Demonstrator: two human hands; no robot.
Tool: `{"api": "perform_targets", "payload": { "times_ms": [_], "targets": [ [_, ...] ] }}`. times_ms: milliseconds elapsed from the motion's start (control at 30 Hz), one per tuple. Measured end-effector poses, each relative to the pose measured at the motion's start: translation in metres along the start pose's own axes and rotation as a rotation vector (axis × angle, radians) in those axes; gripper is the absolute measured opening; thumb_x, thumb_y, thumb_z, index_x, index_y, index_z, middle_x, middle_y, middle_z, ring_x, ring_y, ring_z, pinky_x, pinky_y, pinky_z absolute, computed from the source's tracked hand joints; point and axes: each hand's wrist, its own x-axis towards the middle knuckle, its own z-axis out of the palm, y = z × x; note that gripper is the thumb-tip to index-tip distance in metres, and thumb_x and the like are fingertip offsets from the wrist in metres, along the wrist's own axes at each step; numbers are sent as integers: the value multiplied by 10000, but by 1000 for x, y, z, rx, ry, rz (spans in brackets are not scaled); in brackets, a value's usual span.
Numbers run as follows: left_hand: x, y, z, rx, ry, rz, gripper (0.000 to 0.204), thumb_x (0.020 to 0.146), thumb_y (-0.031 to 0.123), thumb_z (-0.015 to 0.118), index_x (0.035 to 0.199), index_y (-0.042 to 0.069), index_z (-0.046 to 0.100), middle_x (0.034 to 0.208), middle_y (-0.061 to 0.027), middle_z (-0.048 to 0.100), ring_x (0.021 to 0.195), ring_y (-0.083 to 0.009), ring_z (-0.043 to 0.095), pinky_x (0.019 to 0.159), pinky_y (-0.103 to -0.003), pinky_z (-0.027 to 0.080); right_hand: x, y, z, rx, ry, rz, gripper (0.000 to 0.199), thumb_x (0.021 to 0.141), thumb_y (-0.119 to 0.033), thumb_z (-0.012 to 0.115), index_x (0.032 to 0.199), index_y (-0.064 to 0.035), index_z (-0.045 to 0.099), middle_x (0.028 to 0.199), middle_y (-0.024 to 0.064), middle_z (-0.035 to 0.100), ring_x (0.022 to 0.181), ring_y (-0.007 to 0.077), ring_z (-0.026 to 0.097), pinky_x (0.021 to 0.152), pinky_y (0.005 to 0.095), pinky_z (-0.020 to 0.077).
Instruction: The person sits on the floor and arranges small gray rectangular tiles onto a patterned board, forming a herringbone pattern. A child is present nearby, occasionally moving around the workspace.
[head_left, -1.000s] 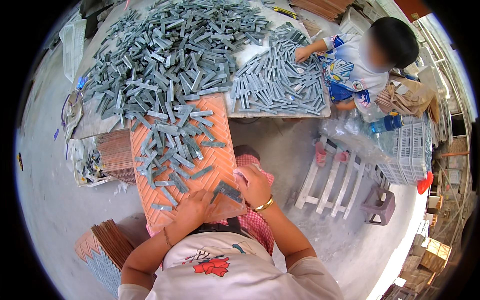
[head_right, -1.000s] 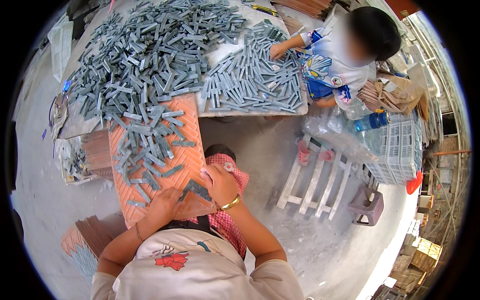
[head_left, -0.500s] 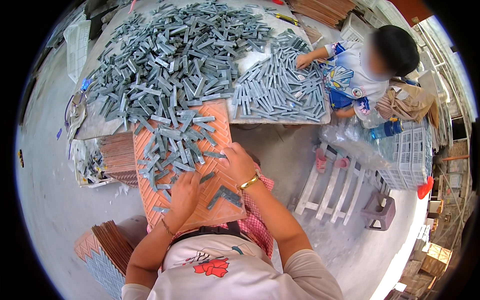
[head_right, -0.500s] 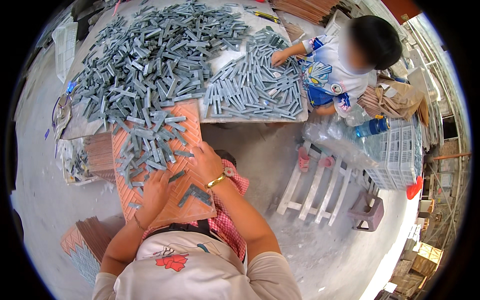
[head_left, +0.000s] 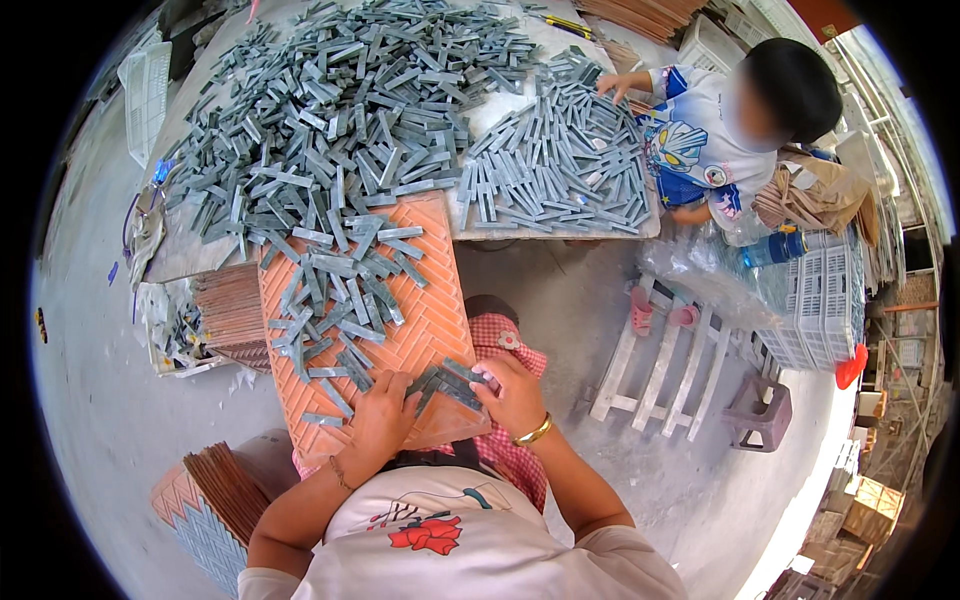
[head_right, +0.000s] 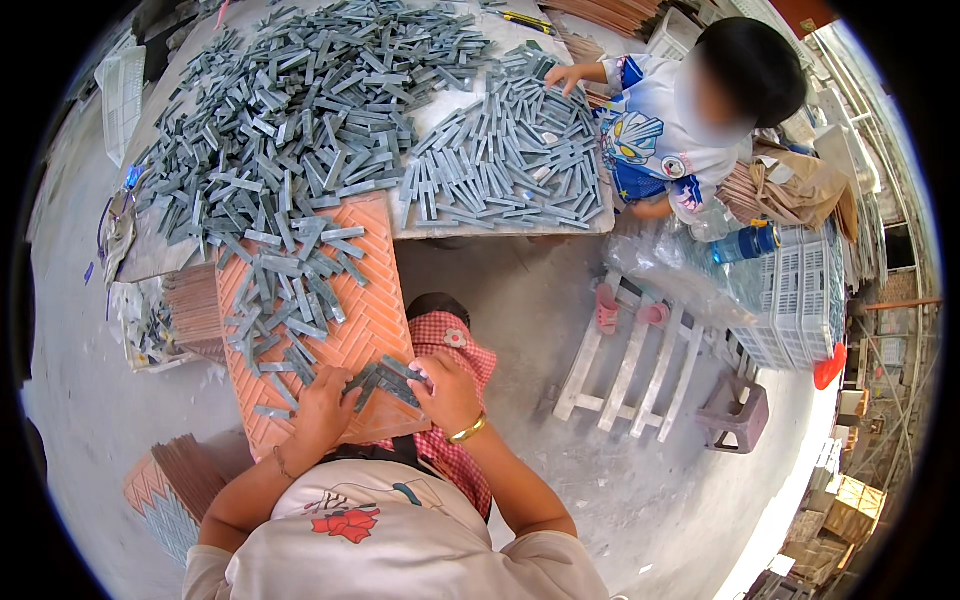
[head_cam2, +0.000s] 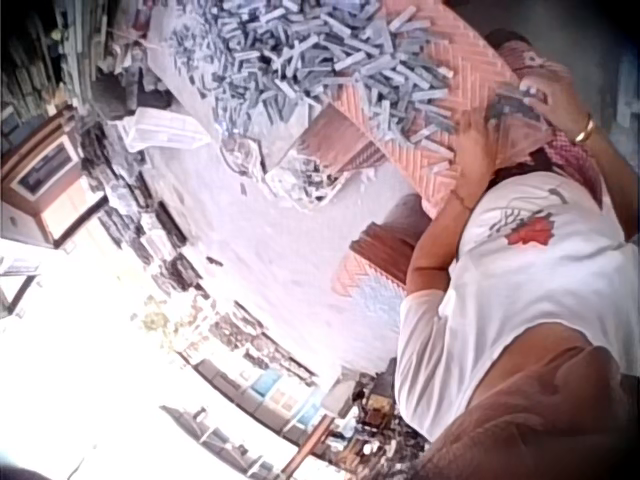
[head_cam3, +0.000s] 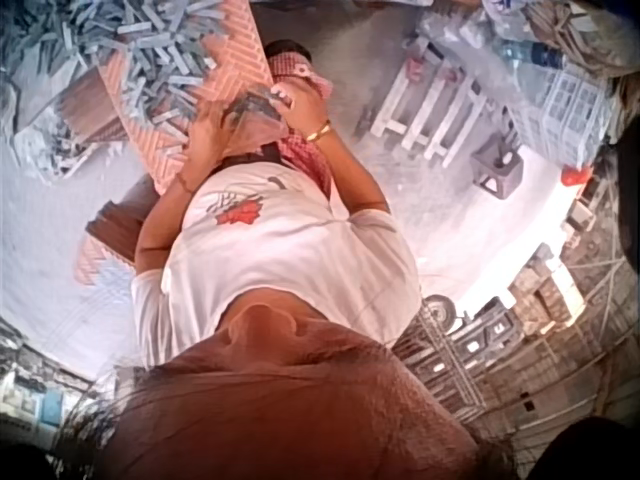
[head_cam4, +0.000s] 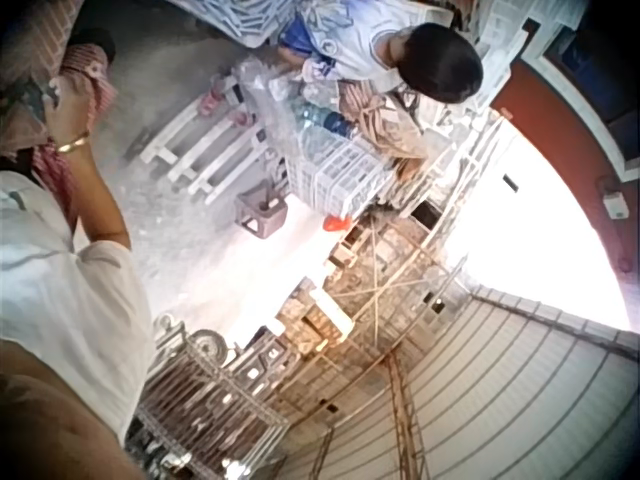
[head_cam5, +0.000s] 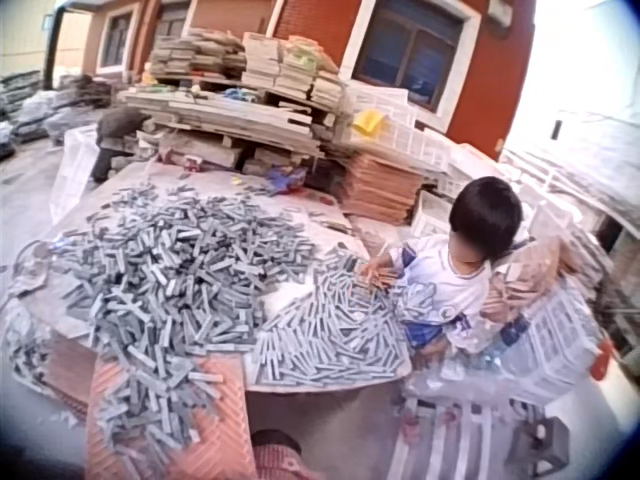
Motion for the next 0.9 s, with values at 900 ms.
{"api": "perform_targets", "payload": {
  "times_ms": [900],
  "targets": [
    [7, -1, 1, 375, -152, 223, 450, 764, 97, 607, 1202, 39, 522, 900, -96, 554, 816, -250, 590, 654, -328, 501, 56, -22, 25, -227, -37, -120, 170, 745, -85, 662, 900, -49, 606, 853, 110, 617, 762, 294, 608, 649, 386, 491]
  ]
}}
